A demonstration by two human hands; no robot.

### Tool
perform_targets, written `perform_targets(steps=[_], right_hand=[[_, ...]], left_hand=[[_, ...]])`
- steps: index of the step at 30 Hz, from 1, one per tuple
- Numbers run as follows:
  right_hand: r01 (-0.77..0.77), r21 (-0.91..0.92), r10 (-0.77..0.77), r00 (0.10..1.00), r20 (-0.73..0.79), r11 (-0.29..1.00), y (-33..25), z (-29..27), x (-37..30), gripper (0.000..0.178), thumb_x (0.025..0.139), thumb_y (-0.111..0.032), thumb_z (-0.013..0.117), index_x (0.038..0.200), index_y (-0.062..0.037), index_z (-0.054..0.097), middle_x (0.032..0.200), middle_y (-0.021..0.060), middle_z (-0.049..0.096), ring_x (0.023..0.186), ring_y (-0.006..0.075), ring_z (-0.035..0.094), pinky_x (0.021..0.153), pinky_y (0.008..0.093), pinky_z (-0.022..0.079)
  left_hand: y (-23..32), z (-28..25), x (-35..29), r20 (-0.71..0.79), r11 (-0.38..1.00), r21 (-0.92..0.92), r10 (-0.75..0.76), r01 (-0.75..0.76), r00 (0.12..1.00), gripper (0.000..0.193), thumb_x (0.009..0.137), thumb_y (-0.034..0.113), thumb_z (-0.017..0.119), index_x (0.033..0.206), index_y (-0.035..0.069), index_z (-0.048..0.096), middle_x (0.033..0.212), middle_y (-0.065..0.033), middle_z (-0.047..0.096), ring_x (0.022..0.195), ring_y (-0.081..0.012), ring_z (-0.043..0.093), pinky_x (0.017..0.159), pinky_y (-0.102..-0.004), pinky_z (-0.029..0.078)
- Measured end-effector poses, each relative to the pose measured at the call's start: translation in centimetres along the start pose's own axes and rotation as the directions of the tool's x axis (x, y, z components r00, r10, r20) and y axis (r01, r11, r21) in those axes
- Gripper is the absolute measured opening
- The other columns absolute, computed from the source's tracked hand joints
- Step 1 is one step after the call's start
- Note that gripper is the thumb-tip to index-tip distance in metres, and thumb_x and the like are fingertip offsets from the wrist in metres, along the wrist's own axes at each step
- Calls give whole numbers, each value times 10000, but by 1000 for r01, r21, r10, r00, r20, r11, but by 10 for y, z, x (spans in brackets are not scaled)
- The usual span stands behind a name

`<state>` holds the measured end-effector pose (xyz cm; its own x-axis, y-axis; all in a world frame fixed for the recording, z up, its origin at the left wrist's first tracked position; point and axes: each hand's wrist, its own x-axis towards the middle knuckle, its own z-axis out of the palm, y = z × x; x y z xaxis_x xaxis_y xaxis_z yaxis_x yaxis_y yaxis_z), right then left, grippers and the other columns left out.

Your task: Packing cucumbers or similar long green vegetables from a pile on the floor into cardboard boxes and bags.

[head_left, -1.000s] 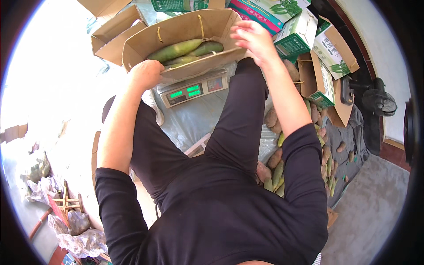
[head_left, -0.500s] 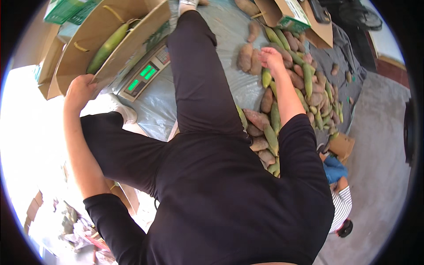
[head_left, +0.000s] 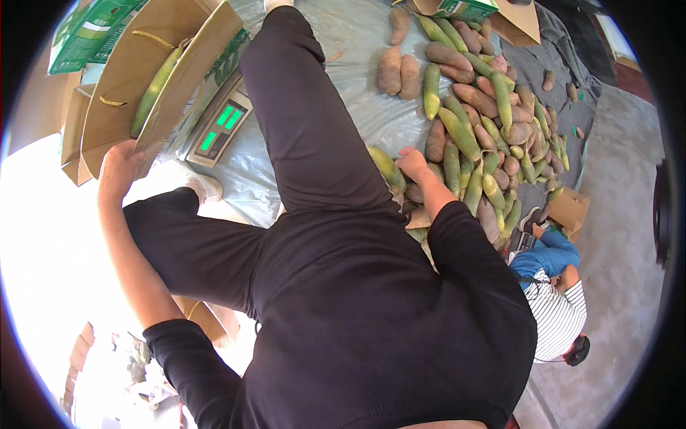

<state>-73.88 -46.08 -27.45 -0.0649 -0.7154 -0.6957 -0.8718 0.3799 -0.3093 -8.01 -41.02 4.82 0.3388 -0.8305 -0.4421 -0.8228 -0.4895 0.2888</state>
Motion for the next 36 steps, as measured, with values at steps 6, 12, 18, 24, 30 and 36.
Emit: perform_targets(steps=[6,12,18,24,30,36], right_hand=[[217,-339,-177,974,145,915,-122,19,-45,583,684,-195,671,1224,-83,480,1168,192,557,1079,348,535,924,395,438],[308,-511,-165,938,306,803,-126,39,-30,573,735,-222,636,1261,-134,427,1248,161,484,1164,349,460,958,442,401],[401,-591,-222,909,353,700,-76,60,9,341,865,-255,475,1164,-95,513,1205,174,501,1132,368,476,912,453,420],[676,-575,-531,729,431,461,-92,63,5,347,848,-290,499,1059,-21,556,999,200,599,1038,367,539,853,417,444],[529,-294,-481,848,223,796,-50,47,17,364,795,-287,577,1038,-18,539,977,204,614,934,391,573,796,439,459],[302,182,-325,938,117,936,-62,21,13,375,764,-263,627,1023,-11,526,984,197,615,887,409,579,776,455,460]], left_hand=[[-12,-9,-18,-52,999,40,-24,26,998,204,741,138,595,889,5,638,748,-200,608,727,-318,610,691,-395,451],[-17,-8,-21,-35,992,119,-40,44,999,191,732,166,583,839,13,623,761,-215,594,766,-361,593,718,-441,452],[-16,0,-11,-73,989,151,1,10,997,176,709,127,601,832,7,641,779,-200,597,773,-362,587,724,-438,455],[-17,-6,-32,-80,980,141,-132,142,988,170,730,166,642,868,68,654,826,-181,623,846,-344,601,775,-442,468],[-6,-7,-20,-82,986,155,-39,52,996,172,730,171,634,871,74,653,822,-161,611,864,-338,588,770,-440,462],[-8,-11,-33,-103,987,130,-80,93,991,183,738,148,622,909,97,663,863,-146,631,888,-314,602,786,-419,479]])
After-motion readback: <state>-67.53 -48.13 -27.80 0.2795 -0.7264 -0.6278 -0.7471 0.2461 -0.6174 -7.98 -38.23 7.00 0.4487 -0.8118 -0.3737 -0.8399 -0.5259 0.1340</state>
